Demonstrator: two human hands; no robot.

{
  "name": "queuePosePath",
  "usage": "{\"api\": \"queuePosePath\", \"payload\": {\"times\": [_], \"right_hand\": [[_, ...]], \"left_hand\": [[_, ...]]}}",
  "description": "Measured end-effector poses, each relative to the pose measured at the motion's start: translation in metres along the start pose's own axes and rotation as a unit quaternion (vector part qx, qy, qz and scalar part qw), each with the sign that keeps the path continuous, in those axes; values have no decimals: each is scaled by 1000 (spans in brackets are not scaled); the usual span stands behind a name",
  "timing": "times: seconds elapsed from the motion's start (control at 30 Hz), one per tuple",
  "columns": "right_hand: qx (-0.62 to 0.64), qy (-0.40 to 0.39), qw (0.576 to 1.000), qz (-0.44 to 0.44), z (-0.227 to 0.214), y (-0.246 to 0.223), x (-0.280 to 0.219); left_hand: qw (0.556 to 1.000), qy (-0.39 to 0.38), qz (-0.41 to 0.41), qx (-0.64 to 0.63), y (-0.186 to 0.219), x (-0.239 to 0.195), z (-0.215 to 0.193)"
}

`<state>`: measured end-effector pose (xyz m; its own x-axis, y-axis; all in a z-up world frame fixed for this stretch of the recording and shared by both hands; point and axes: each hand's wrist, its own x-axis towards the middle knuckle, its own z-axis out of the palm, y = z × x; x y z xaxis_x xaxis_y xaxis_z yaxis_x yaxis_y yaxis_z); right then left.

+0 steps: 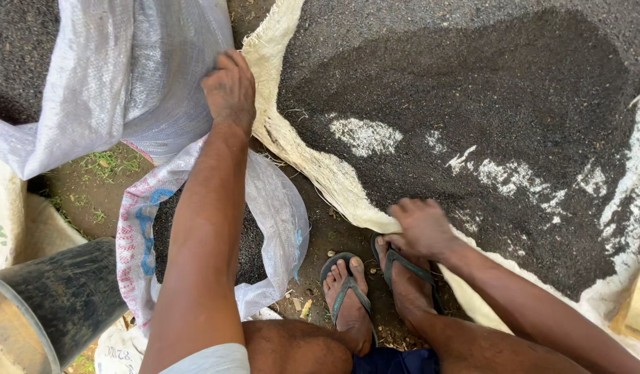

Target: The person scoops dark seeds from a large burlap sack onto a white sack using a wooden scoop and transfers them into a smaller white sack. The person repeatedly fills the scoop, pours the seeds into the smaller sack, and adjusts the sacks as needed.

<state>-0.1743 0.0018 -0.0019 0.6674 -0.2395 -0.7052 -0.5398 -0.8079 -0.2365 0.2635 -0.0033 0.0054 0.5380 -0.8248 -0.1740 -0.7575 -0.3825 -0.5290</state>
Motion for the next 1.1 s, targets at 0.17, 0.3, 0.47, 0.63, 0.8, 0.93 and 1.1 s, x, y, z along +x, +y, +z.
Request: {"api": "queuePosePath", "payload": {"times": [0.17,0.3,0.47,0.63,0.8,0.93,1.1], "right_hand": [[-37,63,992,-100,8,-17,29],[76,92,993,-11,31,16,29],[97,308,946,40,19,86,-9],[173,499,830,178,-19,171,-85],[302,462,826,113,-11,153,-86],[295,390,871,-50,-11,75,-70],[213,282,910,-216,-10,-13,-44]], "left_hand": [[981,182,17,61,-2,5,-10],[925,-56,-86,-366,5,22,-28],[803,240,-100,-536,32,71,-48],[644,163,-194,-722,54,116,-61],[433,117,-253,-857,27,133,-39],[456,139,-222,-851,-15,109,-7],[906,44,-120,-404,-29,58,-35]]}}
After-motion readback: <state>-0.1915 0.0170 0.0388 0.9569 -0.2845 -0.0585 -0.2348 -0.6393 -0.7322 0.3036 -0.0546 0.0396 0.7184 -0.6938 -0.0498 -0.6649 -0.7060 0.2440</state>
